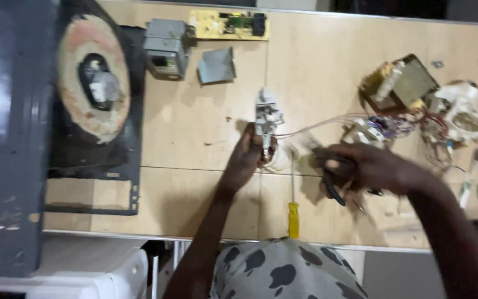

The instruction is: Inspecting and manipulating electrical components of a disassembled appliance using pliers and a screwdriver.

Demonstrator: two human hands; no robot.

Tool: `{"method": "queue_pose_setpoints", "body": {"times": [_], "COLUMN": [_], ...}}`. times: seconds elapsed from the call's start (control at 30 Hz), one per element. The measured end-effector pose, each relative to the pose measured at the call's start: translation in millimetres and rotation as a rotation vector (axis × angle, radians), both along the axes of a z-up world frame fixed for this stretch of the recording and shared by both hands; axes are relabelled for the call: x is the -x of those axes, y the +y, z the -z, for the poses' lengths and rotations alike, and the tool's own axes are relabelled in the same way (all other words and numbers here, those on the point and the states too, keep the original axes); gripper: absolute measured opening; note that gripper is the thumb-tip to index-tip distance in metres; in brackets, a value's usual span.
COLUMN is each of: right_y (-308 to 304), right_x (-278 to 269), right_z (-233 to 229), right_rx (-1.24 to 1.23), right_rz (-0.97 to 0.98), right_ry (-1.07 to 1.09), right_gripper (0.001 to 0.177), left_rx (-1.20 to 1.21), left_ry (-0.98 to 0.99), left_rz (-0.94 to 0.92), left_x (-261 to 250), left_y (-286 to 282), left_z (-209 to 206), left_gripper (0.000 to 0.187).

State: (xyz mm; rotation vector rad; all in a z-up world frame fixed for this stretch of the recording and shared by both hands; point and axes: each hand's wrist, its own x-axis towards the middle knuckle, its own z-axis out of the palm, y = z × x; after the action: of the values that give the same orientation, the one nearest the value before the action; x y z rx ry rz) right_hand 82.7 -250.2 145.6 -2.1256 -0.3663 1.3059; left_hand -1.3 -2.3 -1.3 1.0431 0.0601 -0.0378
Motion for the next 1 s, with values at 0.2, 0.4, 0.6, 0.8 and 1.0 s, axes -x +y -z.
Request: {"method": "queue_pose_setpoints", "body": {"times": [0.2, 0.4, 0.6, 0.8, 1.0], "right_y": [5.2, -24.2, -6.5, 36.1, 46.1], "right_x": [87.7, 116.8, 124.3, 92.4, 55.3], "right_z": [19.0, 91.7, 49.3, 21.1, 58.7], "right_rx": [0.08, 0.266, 0.416, -0.309, -0.408], "right_rz": [0.657, 0.434, 0.393, 0.265, 0.138], "right_ry": [0.043, -0.362, -0.624, -0.997, -0.848], "right_gripper": [0.039, 0.026, 0.044, 0.033, 0.034], "left_rx": [-0.012, 0.154, 0.172, 0.064, -0.168], "left_ry": [-0.036, 0.057, 0.167, 0.305, 0.382], "left_rz": [-0.101, -0.155, -0.204, -0.243, -0.22], "left_x": [13.4, 19.5, 26.3, 30.9, 34.8], "left_y": [-9.2, -20.6, -21.1, -30.7, -31.0], "left_z": [-40.4, -20.0, -51.3, -67.3, -93.6], "left_gripper": [0.03, 0.039, 0.026, 0.032, 0.043]}}
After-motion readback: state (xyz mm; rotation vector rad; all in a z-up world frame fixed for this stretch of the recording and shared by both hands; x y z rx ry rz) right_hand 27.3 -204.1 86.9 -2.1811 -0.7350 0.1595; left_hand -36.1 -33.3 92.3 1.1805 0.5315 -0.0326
